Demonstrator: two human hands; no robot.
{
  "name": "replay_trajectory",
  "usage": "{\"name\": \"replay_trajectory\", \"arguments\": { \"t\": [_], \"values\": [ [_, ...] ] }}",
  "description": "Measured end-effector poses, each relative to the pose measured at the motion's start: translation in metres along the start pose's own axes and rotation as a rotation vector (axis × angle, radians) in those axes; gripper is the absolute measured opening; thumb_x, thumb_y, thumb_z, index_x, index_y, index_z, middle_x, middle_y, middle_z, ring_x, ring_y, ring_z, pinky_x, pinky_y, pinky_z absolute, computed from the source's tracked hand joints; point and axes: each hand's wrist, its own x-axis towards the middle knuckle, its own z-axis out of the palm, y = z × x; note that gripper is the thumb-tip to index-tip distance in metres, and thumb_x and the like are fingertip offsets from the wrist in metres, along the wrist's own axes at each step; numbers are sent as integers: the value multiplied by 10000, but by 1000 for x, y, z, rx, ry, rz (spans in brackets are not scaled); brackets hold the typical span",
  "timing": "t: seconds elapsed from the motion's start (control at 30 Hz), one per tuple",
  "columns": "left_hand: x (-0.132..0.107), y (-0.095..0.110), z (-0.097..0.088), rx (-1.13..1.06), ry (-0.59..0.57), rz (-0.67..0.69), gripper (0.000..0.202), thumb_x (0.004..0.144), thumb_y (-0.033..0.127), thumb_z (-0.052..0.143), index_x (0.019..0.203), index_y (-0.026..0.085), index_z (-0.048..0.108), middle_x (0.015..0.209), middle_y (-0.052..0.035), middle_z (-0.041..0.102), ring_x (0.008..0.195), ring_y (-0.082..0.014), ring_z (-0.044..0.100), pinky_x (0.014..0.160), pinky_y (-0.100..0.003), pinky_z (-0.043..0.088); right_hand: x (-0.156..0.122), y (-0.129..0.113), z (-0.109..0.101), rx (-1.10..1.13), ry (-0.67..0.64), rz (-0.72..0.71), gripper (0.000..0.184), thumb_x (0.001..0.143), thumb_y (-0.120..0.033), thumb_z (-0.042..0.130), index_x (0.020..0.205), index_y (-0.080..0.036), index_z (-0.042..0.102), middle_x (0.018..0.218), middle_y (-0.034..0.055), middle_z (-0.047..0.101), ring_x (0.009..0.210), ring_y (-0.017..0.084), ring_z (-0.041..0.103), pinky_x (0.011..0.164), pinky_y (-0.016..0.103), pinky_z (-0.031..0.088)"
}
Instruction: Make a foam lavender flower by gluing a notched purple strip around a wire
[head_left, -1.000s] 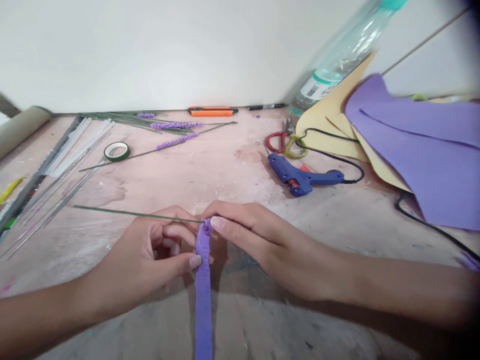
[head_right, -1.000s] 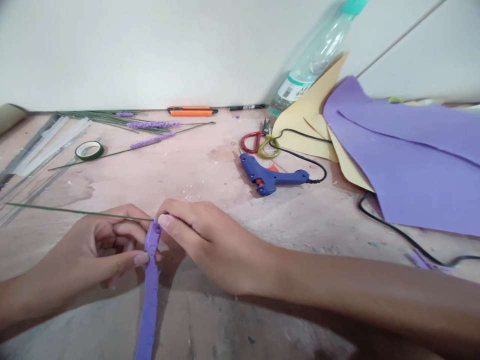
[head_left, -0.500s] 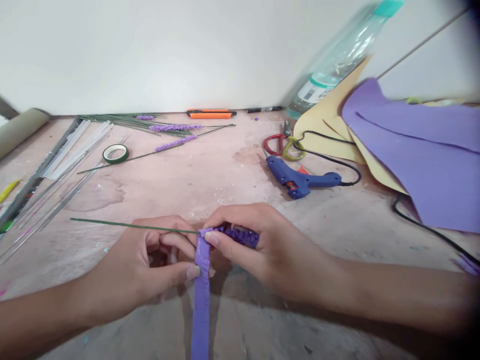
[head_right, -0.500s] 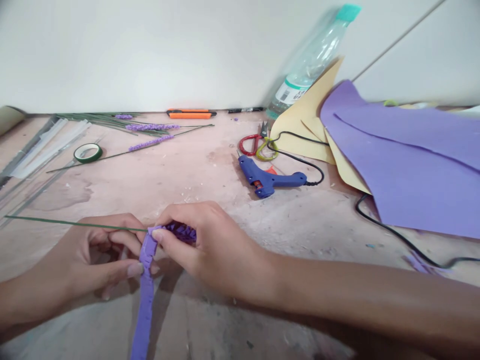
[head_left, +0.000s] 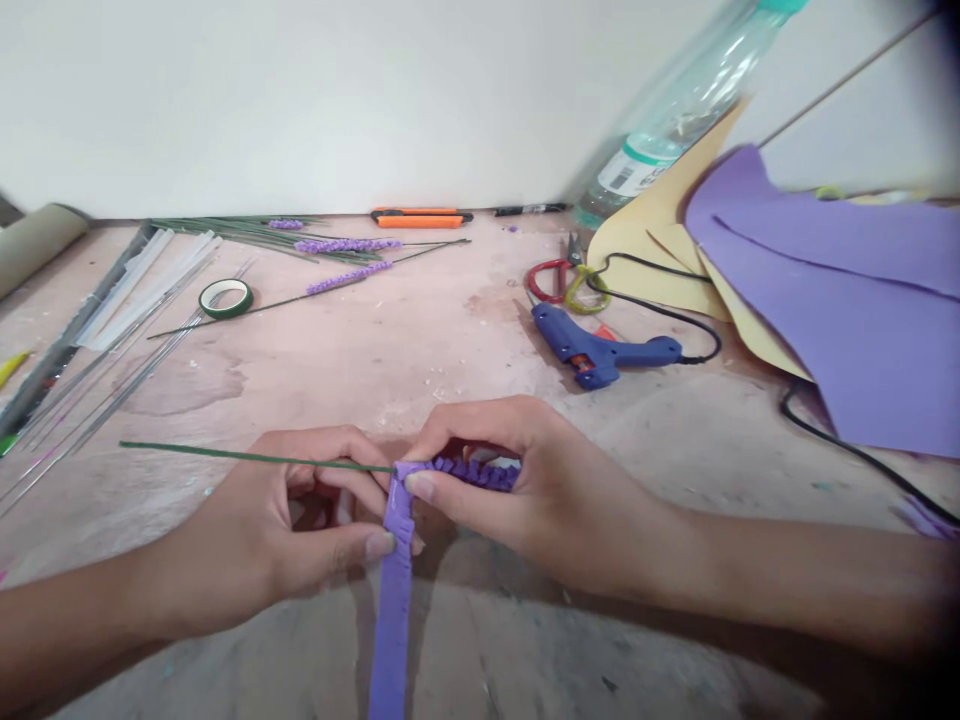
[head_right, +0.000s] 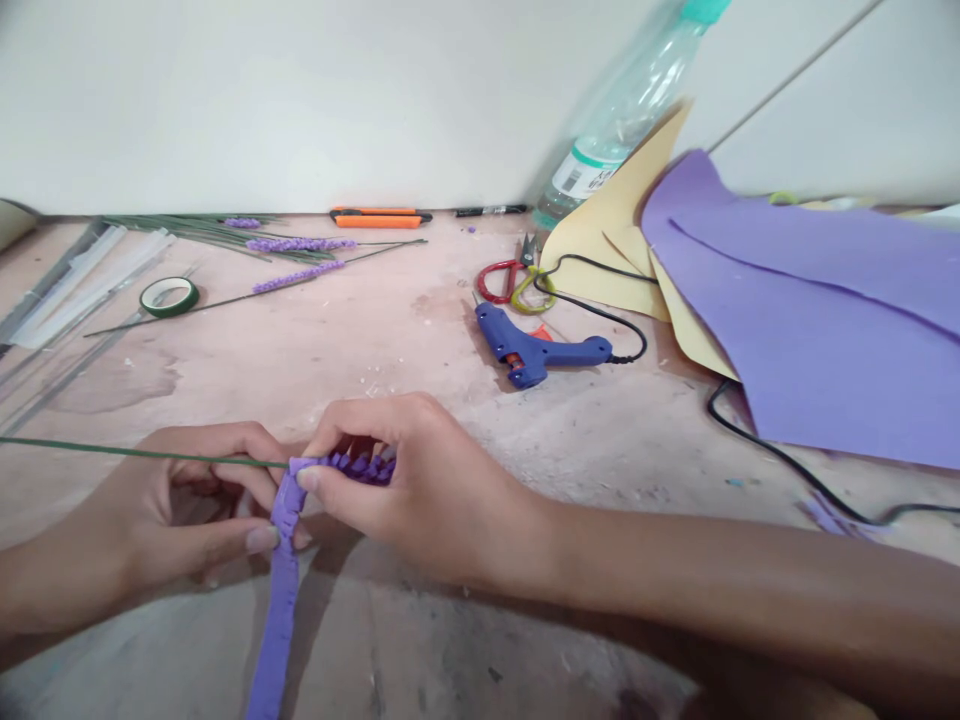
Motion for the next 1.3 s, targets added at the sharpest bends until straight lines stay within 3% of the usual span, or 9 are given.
{"name": "replay_trajectory", "arguments": {
  "t": [0.17, 0.33, 0.63, 0.87, 1.0, 1.3],
  "values": [
    [-3, -2, 1, 83, 13, -30, 117, 851, 255, 780, 907, 183, 707, 711, 26, 639, 581, -67, 501, 530, -152, 403, -1, 0, 1, 52, -39, 34, 102, 887, -178, 645, 794, -155, 681, 756, 4, 718, 648, 105, 568, 592, 221, 435],
    [-3, -9, 1, 32, 32, -19, 318, 996, 461, 572, 939, 175, 698, 669, 5, 634, 548, -104, 585, 537, -210, 459, -1, -1, 0, 101, -70, 51, 112, 878, -189, 651, 770, -161, 659, 767, 7, 716, 686, 118, 591, 630, 229, 458],
    [-3, -11, -1, 61, 61, 16, 321, 997, 460, 569, 943, 174, 705, 640, 5, 624, 516, -106, 590, 486, -200, 435, 1, 1, -1, 207, -154, 47, 218, 981, -281, 536, 890, -138, 673, 786, 23, 661, 700, 121, 565, 633, 233, 468],
    [-2, -2, 2, 82, 28, -28, 221, 940, 403, 670, 956, 187, 711, 723, 9, 651, 576, -95, 582, 548, -193, 470, 1, -2, 0, 133, -99, 46, 155, 956, -209, 576, 842, -158, 668, 776, 10, 716, 684, 113, 626, 648, 223, 496],
    [-1, 2, 4, 80, 32, -42, 167, 901, 345, 719, 873, 181, 735, 818, -2, 696, 577, -74, 563, 542, -176, 470, 0, -1, 1, 68, -59, 3, 135, 955, -199, 571, 856, -168, 657, 797, 13, 735, 722, 123, 649, 681, 236, 490],
    [-1, -1, 1, -11, 16, -74, 161, 908, 333, 717, 915, 174, 736, 845, -50, 763, 537, -69, 502, 496, -187, 372, -5, -2, 4, -90, 7, -24, 83, 933, -191, 581, 864, -191, 628, 730, -5, 709, 647, 123, 610, 628, 247, 452]
  ]
}}
